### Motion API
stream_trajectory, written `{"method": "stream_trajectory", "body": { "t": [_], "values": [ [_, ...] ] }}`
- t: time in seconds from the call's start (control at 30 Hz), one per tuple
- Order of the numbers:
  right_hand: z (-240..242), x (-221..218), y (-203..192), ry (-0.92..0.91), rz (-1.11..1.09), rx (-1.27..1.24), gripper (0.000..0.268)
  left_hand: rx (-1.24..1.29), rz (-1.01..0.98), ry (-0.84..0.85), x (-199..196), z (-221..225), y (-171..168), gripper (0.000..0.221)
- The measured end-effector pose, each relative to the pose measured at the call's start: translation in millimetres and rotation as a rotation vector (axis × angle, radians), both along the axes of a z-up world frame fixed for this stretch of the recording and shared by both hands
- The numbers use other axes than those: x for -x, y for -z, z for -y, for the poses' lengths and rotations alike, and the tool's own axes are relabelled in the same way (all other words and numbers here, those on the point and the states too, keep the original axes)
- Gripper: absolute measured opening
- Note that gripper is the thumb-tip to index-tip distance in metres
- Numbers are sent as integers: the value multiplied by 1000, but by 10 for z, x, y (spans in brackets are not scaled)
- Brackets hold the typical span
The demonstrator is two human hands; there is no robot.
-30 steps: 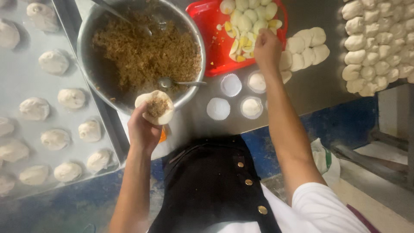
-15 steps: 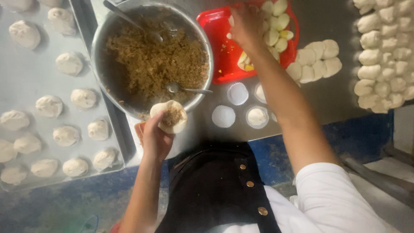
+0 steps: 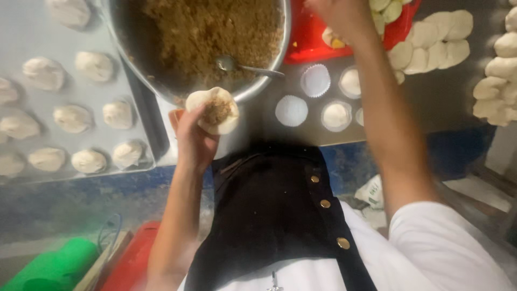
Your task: The person fills small circles of dough with a meat mixture using a spoon, adds a slice of boiled egg, and then pinches the dough closed by hand. The person places the finished buns onto a baking sheet.
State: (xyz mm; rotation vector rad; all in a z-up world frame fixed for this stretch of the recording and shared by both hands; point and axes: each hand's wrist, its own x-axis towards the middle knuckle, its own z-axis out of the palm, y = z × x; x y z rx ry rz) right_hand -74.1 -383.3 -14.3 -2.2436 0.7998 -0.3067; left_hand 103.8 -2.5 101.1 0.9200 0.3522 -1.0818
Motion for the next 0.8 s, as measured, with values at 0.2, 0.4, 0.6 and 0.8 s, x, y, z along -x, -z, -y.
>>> {"method": "stream_trajectory", "body": {
  "t": [0.2, 0.4, 0.6, 0.8],
  "values": [
    [-1978, 621, -279, -146, -299, -740, 43, 5, -43, 51, 9, -16, -6, 37],
    [-2448, 549, 203, 181, -193, -617, 47, 52, -18, 243, 7, -9, 63, 42],
    [-2277, 595, 119, 90, -113, -271, 52, -14, 14, 337, 117, -220, 156, 43],
    [-2656, 277, 139, 102, -225, -300, 61, -43, 8, 382, 214, -431, 450, 38]
  ]
}}
